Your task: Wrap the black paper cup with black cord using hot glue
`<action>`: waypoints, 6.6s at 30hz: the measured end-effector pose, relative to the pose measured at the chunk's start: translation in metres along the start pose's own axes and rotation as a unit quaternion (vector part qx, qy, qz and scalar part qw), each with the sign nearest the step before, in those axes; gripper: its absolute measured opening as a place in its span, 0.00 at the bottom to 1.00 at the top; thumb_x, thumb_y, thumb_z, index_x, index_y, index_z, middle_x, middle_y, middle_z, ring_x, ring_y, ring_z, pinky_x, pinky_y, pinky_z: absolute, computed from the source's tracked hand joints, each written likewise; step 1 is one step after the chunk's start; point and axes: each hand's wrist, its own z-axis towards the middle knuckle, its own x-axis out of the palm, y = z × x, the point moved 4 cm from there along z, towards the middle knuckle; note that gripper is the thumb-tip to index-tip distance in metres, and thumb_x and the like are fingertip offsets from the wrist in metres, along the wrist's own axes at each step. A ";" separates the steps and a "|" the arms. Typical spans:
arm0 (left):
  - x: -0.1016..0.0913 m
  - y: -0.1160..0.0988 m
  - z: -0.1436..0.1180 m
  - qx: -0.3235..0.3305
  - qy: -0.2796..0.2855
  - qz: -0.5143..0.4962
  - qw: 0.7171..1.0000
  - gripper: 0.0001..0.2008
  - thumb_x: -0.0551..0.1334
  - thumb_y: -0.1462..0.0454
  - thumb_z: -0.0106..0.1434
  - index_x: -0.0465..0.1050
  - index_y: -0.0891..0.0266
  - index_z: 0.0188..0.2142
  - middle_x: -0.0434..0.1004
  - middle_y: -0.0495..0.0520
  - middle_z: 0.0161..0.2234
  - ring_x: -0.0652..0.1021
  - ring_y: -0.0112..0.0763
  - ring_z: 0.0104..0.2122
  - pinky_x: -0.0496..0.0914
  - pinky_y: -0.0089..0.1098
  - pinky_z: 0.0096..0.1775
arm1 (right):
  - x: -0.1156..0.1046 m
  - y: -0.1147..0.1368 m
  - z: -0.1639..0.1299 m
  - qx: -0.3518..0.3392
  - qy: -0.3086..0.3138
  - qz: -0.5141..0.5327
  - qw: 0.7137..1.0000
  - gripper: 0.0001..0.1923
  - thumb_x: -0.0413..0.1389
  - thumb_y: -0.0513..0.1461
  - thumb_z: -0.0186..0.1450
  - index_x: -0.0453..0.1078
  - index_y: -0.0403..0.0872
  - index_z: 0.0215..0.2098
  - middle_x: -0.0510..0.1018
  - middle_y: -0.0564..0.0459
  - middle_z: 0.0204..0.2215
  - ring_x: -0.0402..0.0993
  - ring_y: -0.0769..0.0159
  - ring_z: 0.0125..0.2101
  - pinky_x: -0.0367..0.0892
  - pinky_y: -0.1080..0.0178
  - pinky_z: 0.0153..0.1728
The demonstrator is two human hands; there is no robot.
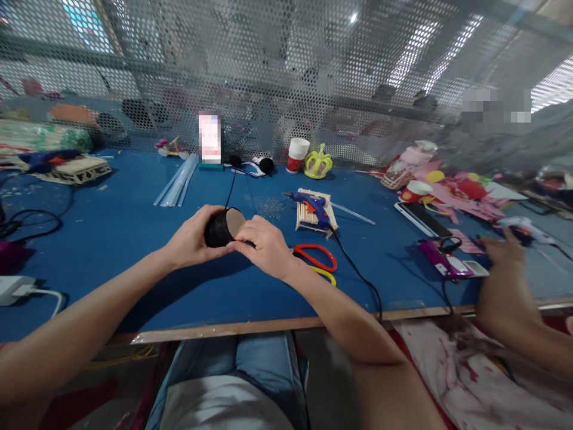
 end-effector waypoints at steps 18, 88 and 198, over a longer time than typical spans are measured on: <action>0.002 -0.008 -0.002 0.073 0.010 0.234 0.969 0.30 0.60 0.50 0.57 0.61 0.67 0.53 0.70 0.65 0.45 0.71 0.47 0.42 0.64 0.41 0.38 | 0.007 -0.013 -0.002 0.275 0.035 0.171 0.946 0.14 0.54 0.43 0.61 0.59 0.45 0.22 0.59 0.60 0.19 0.53 0.75 0.21 0.52 0.68 0.24; -0.007 -0.012 0.000 0.114 -0.059 0.059 0.990 0.05 0.54 0.70 0.57 0.67 0.62 0.29 0.75 0.54 0.29 0.74 0.31 0.31 0.68 0.34 0.35 | 0.003 -0.021 -0.008 0.266 0.094 0.149 0.948 0.08 0.55 0.40 0.58 0.70 0.43 0.33 0.70 0.56 0.24 0.59 0.74 0.24 0.56 0.67 0.28; -0.013 0.024 0.005 0.047 0.011 0.079 0.996 0.23 0.62 0.66 0.56 0.59 0.60 0.51 0.65 0.61 0.50 0.66 0.43 0.51 0.64 0.45 0.51 | -0.055 -0.024 -0.016 0.246 0.063 -0.135 0.958 0.14 0.53 0.46 0.59 0.68 0.45 0.22 0.72 0.52 0.18 0.68 0.65 0.22 0.61 0.63 0.27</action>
